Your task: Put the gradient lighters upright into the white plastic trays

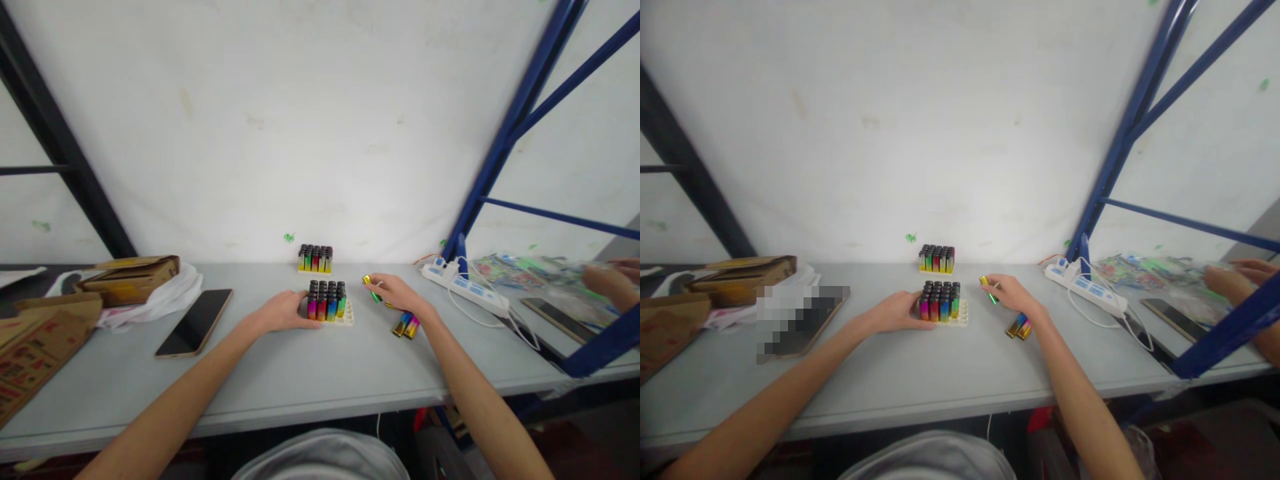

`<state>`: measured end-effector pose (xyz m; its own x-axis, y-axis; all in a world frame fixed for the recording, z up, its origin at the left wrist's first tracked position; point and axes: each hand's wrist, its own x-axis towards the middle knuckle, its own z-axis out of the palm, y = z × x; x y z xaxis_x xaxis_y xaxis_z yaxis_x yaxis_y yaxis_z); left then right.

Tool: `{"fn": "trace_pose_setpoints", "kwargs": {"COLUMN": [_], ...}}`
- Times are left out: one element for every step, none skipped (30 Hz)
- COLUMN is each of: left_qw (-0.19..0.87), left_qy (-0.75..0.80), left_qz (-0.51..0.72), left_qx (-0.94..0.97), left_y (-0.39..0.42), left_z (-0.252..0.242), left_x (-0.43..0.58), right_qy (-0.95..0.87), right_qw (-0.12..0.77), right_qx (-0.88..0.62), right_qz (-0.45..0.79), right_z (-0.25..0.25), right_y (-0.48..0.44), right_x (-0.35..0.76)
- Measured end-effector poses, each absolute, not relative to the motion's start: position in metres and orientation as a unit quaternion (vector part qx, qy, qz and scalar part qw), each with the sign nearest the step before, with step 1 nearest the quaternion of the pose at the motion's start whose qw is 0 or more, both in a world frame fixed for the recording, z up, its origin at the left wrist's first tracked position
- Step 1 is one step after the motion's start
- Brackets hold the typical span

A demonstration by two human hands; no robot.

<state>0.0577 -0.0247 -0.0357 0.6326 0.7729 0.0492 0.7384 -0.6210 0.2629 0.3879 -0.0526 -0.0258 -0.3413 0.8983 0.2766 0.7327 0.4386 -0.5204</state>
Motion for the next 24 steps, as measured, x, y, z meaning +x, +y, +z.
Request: {"fn": "trace_pose_setpoints", "kwargs": {"left_qw": [0.109, 0.108, 0.107, 0.105, 0.104, 0.103, 0.102, 0.101, 0.1, 0.1, 0.101, 0.103, 0.105, 0.108, 0.109, 0.11, 0.109, 0.108, 0.107, 0.107, 0.107, 0.107, 0.108, 0.109], "left_qy": [0.42, 0.419, 0.419, 0.419, 0.419, 0.419, 0.418, 0.417, 0.417, 0.417, 0.417, 0.417, 0.416, 0.415, 0.414, 0.413, 0.412, 0.411, 0.411, 0.411, 0.412, 0.413, 0.414, 0.415], "left_qz": [0.078, 0.077, 0.076, 0.074, 0.073, 0.073, 0.074, 0.075, 0.076, 0.077, 0.078, 0.078, 0.078, 0.079, 0.079, 0.08, 0.081, 0.081, 0.081, 0.08, 0.08, 0.08, 0.081, 0.081], "left_qx": [0.898, 0.898, 0.899, 0.899, 0.899, 0.899, 0.9, 0.9, 0.9, 0.9, 0.9, 0.9, 0.9, 0.9, 0.9, 0.9, 0.901, 0.901, 0.902, 0.902, 0.901, 0.901, 0.9, 0.9], "left_y": [-0.025, -0.025, -0.025, -0.025, -0.025, -0.025, -0.024, -0.024, -0.024, -0.024, -0.025, -0.025, -0.025, -0.026, -0.026, -0.026, -0.026, -0.026, -0.025, -0.025, -0.025, -0.025, -0.025, -0.025], "left_z": [-0.035, -0.035, -0.035, -0.035, -0.035, -0.036, -0.036, -0.036, -0.036, -0.036, -0.036, -0.036, -0.035, -0.035, -0.034, -0.034, -0.034, -0.034, -0.035, -0.035, -0.035, -0.036, -0.036, -0.036], "left_x": [0.058, 0.057, 0.057, 0.057, 0.057, 0.057, 0.057, 0.057, 0.057, 0.057, 0.057, 0.058, 0.058, 0.058, 0.058, 0.057, 0.057, 0.057, 0.057, 0.057, 0.057, 0.057, 0.057, 0.057], "right_qy": [-0.795, -0.785, -0.776, -0.767, -0.761, -0.756, -0.75, -0.742, -0.732, -0.719, -0.704, -0.689, -0.676, -0.667, -0.663, -0.661, -0.659, -0.658, -0.653, -0.645, -0.634, -0.623, -0.612, -0.602], "right_qw": [0.283, 0.294, 0.305, 0.318, 0.334, 0.351, 0.367, 0.382, 0.398, 0.415, 0.429, 0.441, 0.448, 0.451, 0.454, 0.46, 0.47, 0.481, 0.492, 0.502, 0.508, 0.512, 0.515, 0.516], "right_qx": [-0.506, -0.506, -0.508, -0.508, -0.508, -0.508, -0.509, -0.511, -0.515, -0.522, -0.528, -0.535, -0.539, -0.54, -0.536, -0.526, -0.513, -0.496, -0.475, -0.454, -0.433, -0.413, -0.397, -0.388], "right_qz": [0.178, 0.202, 0.218, 0.226, 0.225, 0.218, 0.21, 0.205, 0.201, 0.2, 0.203, 0.213, 0.228, 0.245, 0.261, 0.274, 0.285, 0.301, 0.325, 0.355, 0.39, 0.423, 0.45, 0.47], "right_z": [-0.025, -0.026, -0.026, -0.027, -0.027, -0.028, -0.029, -0.029, -0.03, -0.032, -0.033, -0.034, -0.035, -0.036, -0.037, -0.037, -0.037, -0.037, -0.036, -0.036, -0.037, -0.037, -0.038, -0.039], "right_y": [-0.054, -0.055, -0.055, -0.055, -0.055, -0.055, -0.054, -0.053, -0.052, -0.052, -0.051, -0.05, -0.049, -0.049, -0.049, -0.049, -0.049, -0.05, -0.051, -0.052, -0.052, -0.053, -0.053, -0.053], "right_x": [0.385, 0.383, 0.38, 0.377, 0.375, 0.372, 0.37, 0.367, 0.365, 0.363, 0.36, 0.358, 0.356, 0.353, 0.351, 0.348, 0.345, 0.342, 0.339, 0.336, 0.334, 0.331, 0.329, 0.327]}}
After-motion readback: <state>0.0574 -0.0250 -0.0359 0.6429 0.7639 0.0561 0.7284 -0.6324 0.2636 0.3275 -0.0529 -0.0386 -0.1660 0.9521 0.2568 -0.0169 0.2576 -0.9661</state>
